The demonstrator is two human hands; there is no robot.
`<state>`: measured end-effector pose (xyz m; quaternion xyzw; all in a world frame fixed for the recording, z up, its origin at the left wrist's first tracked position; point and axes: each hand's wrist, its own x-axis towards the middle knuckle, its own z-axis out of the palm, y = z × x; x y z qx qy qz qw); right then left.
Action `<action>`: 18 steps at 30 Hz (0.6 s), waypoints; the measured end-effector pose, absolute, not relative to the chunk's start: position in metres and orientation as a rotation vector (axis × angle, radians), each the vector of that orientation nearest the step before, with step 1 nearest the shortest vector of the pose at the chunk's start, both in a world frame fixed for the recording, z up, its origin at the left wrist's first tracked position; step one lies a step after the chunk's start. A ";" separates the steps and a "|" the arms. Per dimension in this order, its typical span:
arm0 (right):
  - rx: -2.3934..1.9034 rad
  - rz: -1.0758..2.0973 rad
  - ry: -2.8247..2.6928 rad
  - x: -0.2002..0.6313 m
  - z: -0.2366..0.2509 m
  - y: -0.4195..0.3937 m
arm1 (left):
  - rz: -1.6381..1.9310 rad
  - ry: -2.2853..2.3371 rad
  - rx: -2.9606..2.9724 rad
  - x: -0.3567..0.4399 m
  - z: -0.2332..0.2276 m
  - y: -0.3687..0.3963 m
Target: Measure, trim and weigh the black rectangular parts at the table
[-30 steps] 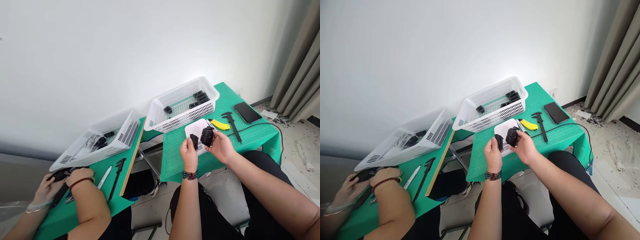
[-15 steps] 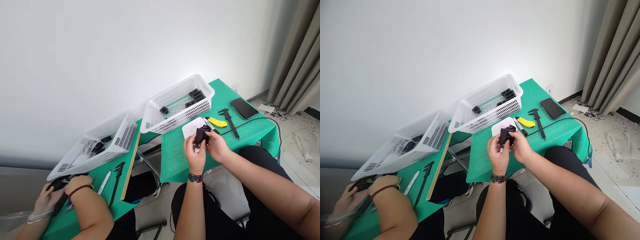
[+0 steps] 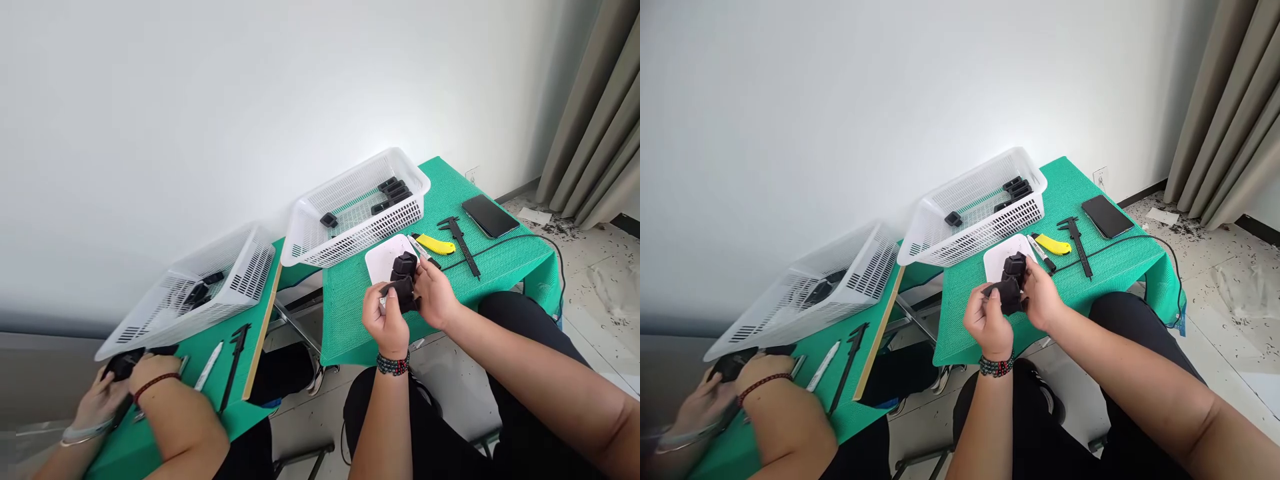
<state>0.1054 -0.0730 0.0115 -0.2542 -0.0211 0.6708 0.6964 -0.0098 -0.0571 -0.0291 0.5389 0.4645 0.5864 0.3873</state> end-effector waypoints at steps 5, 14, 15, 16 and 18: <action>-0.617 1.514 -0.092 0.106 0.008 -0.074 | 1.567 1.248 1.525 -0.014 -0.032 -0.054; -0.607 1.519 -0.018 0.111 0.014 -0.074 | 1.590 1.190 2.113 -0.024 -0.027 -0.040; -0.610 1.524 -0.030 0.111 0.015 -0.075 | 1.566 1.170 2.186 -0.024 -0.025 -0.041; -0.610 1.532 -0.051 0.111 0.015 -0.076 | 1.537 1.153 2.246 -0.024 -0.024 -0.041; -0.589 1.552 -0.119 0.109 0.014 -0.079 | 1.499 1.148 2.338 -0.019 -0.024 -0.041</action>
